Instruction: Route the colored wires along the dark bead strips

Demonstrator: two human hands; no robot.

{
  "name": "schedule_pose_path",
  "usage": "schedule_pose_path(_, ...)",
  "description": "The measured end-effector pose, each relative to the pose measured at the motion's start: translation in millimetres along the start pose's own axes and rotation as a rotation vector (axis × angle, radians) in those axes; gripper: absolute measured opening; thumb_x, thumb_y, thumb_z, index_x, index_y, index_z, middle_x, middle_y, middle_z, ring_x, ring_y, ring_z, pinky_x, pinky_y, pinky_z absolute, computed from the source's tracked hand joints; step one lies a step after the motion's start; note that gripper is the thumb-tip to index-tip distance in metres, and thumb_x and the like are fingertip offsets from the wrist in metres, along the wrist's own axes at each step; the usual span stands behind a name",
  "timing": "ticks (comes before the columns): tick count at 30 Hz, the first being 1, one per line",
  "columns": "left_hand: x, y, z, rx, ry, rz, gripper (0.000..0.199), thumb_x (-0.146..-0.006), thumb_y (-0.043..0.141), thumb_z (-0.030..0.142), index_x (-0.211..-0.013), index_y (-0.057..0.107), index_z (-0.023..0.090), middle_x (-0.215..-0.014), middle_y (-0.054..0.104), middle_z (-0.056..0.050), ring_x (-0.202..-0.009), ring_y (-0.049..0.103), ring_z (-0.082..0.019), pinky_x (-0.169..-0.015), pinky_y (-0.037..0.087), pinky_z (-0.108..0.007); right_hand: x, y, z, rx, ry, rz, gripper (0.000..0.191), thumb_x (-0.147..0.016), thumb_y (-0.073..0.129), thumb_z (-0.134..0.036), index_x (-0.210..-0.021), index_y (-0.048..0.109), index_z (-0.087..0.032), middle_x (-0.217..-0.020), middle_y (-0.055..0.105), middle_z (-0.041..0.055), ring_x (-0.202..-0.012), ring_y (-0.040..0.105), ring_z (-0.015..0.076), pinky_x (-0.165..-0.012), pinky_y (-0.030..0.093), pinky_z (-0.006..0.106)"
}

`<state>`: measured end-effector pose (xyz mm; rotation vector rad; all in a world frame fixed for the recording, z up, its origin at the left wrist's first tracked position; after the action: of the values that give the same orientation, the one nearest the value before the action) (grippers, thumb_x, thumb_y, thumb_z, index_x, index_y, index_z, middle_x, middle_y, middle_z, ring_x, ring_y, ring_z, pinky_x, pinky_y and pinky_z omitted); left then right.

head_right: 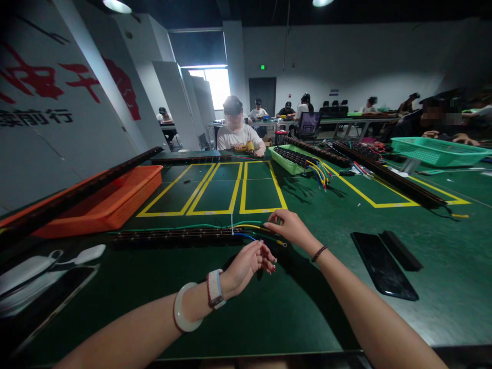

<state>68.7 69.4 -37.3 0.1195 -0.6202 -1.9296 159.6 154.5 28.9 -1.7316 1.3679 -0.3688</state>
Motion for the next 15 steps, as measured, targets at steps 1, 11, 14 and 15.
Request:
schedule_pose_path(1,-0.5,0.0,0.0,0.008,0.006,-0.003,0.03,-0.086,0.042,0.043,-0.081,0.049,0.014,-0.074,0.062,-0.008,-0.063,0.06,-0.016,-0.065,0.044,-0.031,-0.6,2.1,-0.2,-0.011,-0.032,0.029,0.037,-0.078,0.06,-0.049,-0.095,0.064,-0.017,-0.091,0.065,0.007,-0.079,0.058,0.0186,-0.069,0.045,0.029)
schedule_pose_path(11,1.0,1.4,2.6,0.01,0.009,0.003,0.021,-0.088,0.039,0.03,-0.079,0.049,0.014,-0.075,0.06,-0.008,-0.064,0.058,-0.016,-0.066,0.043,-0.031,-3.0,62.5,7.3,-0.23,0.058,-0.247,0.048,-0.073,0.066,-0.039,-0.113,0.058,-0.013,-0.095,0.065,0.0069,-0.082,0.059,0.0193,-0.072,0.047,0.03)
schedule_pose_path(14,0.5,0.7,2.4,0.019,0.008,0.01,0.021,-0.089,0.037,0.028,-0.079,0.048,0.014,-0.074,0.06,-0.008,-0.064,0.058,-0.016,-0.065,0.043,-0.031,-4.9,65.0,6.5,-0.138,0.072,-0.282,0.037,-0.074,0.064,-0.044,-0.089,0.065,-0.011,-0.076,0.063,0.0028,-0.069,0.056,0.0165,-0.06,0.042,0.025)
schedule_pose_path(15,0.4,0.6,2.1,0.022,0.007,0.011,0.021,-0.089,0.037,0.028,-0.079,0.048,0.014,-0.074,0.06,-0.008,-0.064,0.058,-0.016,-0.065,0.043,-0.03,-5.3,65.4,6.4,-0.106,0.071,-0.286,0.035,-0.074,0.063,-0.046,-0.081,0.065,-0.012,-0.07,0.06,0.0014,-0.065,0.054,0.0155,-0.057,0.04,0.024)
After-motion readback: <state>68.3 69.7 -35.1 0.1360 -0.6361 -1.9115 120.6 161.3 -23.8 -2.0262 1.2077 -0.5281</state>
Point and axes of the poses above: each hand's wrist, its own x-axis away from the middle knuckle, its own y-axis out of the palm, z = x × y, the point moved 10 cm from there along -x, towards the middle knuckle
